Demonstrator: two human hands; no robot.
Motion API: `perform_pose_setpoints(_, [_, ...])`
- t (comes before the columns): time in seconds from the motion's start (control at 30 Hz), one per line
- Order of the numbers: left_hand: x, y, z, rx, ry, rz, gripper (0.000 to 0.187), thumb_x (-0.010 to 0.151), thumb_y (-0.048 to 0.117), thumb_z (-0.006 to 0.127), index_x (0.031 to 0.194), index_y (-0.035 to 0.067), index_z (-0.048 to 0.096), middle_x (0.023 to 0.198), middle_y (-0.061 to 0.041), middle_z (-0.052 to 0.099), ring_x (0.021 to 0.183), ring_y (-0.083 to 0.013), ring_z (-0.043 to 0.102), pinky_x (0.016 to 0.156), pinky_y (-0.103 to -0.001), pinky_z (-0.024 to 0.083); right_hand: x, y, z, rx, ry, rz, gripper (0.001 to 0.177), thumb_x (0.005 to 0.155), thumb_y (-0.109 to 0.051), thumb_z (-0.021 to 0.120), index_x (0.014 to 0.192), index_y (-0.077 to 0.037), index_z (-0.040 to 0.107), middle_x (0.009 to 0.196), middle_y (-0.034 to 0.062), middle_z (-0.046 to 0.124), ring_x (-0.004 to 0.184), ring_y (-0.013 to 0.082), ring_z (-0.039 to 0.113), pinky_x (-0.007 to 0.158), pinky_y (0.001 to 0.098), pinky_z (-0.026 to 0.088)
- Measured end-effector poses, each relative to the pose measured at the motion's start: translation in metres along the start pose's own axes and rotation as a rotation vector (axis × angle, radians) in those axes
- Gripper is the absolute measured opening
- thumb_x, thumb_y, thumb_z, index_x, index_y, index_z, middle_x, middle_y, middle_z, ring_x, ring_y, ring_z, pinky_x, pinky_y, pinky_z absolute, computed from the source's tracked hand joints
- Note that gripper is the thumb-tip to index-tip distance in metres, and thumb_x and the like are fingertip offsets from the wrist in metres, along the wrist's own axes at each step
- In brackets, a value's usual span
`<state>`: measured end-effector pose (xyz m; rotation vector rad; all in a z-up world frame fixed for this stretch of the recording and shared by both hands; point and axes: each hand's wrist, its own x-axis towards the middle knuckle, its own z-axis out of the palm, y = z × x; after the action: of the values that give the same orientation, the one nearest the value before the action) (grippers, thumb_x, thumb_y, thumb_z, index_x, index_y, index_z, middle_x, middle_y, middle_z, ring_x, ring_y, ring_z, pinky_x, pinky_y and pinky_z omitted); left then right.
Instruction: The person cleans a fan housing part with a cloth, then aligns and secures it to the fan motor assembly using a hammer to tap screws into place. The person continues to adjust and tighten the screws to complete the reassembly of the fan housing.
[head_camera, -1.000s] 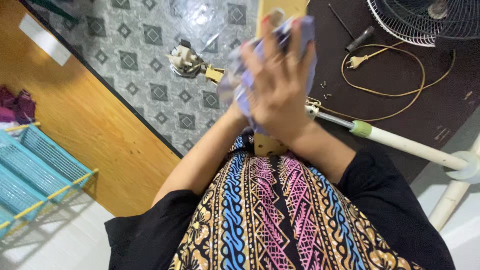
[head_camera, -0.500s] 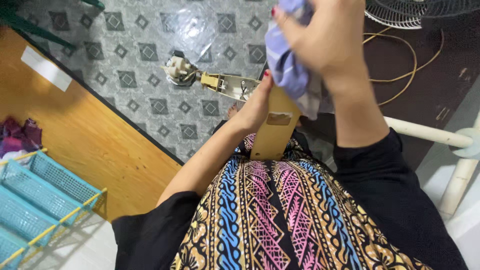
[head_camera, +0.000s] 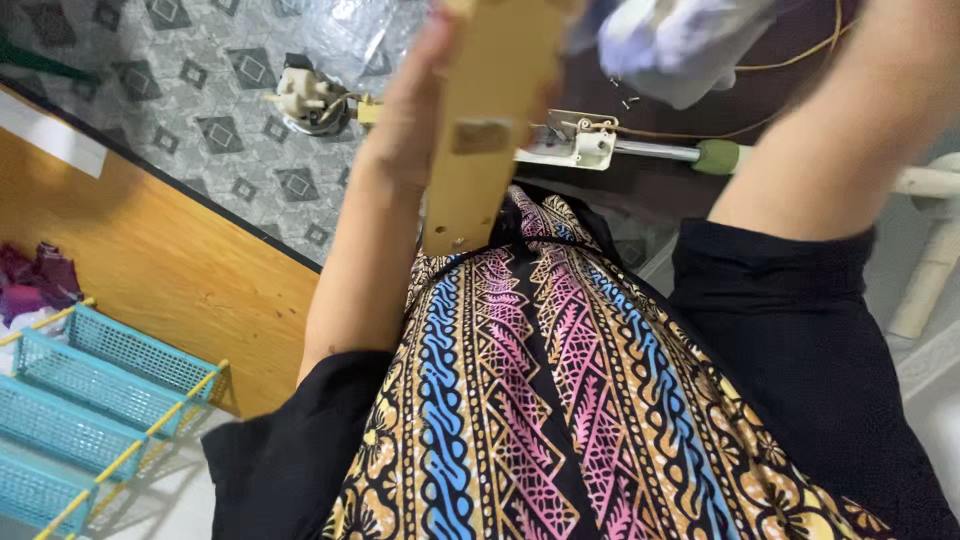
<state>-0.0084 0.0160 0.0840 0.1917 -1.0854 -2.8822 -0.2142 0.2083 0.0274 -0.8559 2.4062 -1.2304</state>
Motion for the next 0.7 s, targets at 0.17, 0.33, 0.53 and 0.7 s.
perform_pose_setpoints(0.17, [-0.011, -0.005, -0.064, -0.238, 0.212, 0.114, 0.07, 0.096, 0.066, 0.064, 0.13, 0.004, 0.062, 0.11, -0.011, 0.069, 0.09, -0.0208, 0.068, 0.076, -0.033, 0.054, 0.002, 0.03, 0.0, -0.078, 0.019, 0.015, 0.02, 0.093, -0.014, 0.077, 0.107, 0.0, 0.074, 0.097, 0.0171, 0.074, 0.085, 0.032, 0.071, 0.075, 0.0419, 0.055])
perform_pose_setpoints(0.33, [0.008, -0.046, -0.134, -0.042, 0.635, 0.148, 0.053, 0.086, 0.039, 0.083, 0.122, 0.009, 0.06, 0.105, -0.011, 0.072, 0.087, -0.0238, 0.072, 0.077, -0.041, 0.062, 0.008, 0.056, 0.001, -0.142, 0.028, 0.01, 0.02, 0.092, -0.013, 0.077, 0.108, 0.0, 0.074, 0.099, 0.0171, 0.074, 0.088, 0.0325, 0.071, 0.078, 0.0424, 0.055])
perform_pose_setpoints(0.53, [0.015, -0.063, -0.15, -0.212, 0.504, 0.198, 0.048, 0.1, 0.024, 0.079, 0.136, 0.0, 0.059, 0.12, -0.015, 0.069, 0.103, -0.0289, 0.071, 0.095, -0.047, 0.06, 0.018, 0.076, 0.005, -0.197, 0.037, -0.019, 0.021, 0.092, -0.012, 0.077, 0.109, 0.0, 0.074, 0.101, 0.0172, 0.074, 0.091, 0.033, 0.071, 0.08, 0.0429, 0.055])
perform_pose_setpoints(0.7, [0.031, -0.073, -0.115, -0.447, 0.107, 0.115, 0.069, 0.093, 0.056, 0.054, 0.139, 0.006, 0.051, 0.134, -0.022, 0.063, 0.119, -0.0335, 0.07, 0.098, -0.055, 0.061, 0.037, 0.074, 0.004, -0.213, 0.05, -0.121, 0.022, 0.091, -0.011, 0.077, 0.11, 0.0, 0.074, 0.103, 0.0172, 0.074, 0.093, 0.0335, 0.07, 0.082, 0.0434, 0.055])
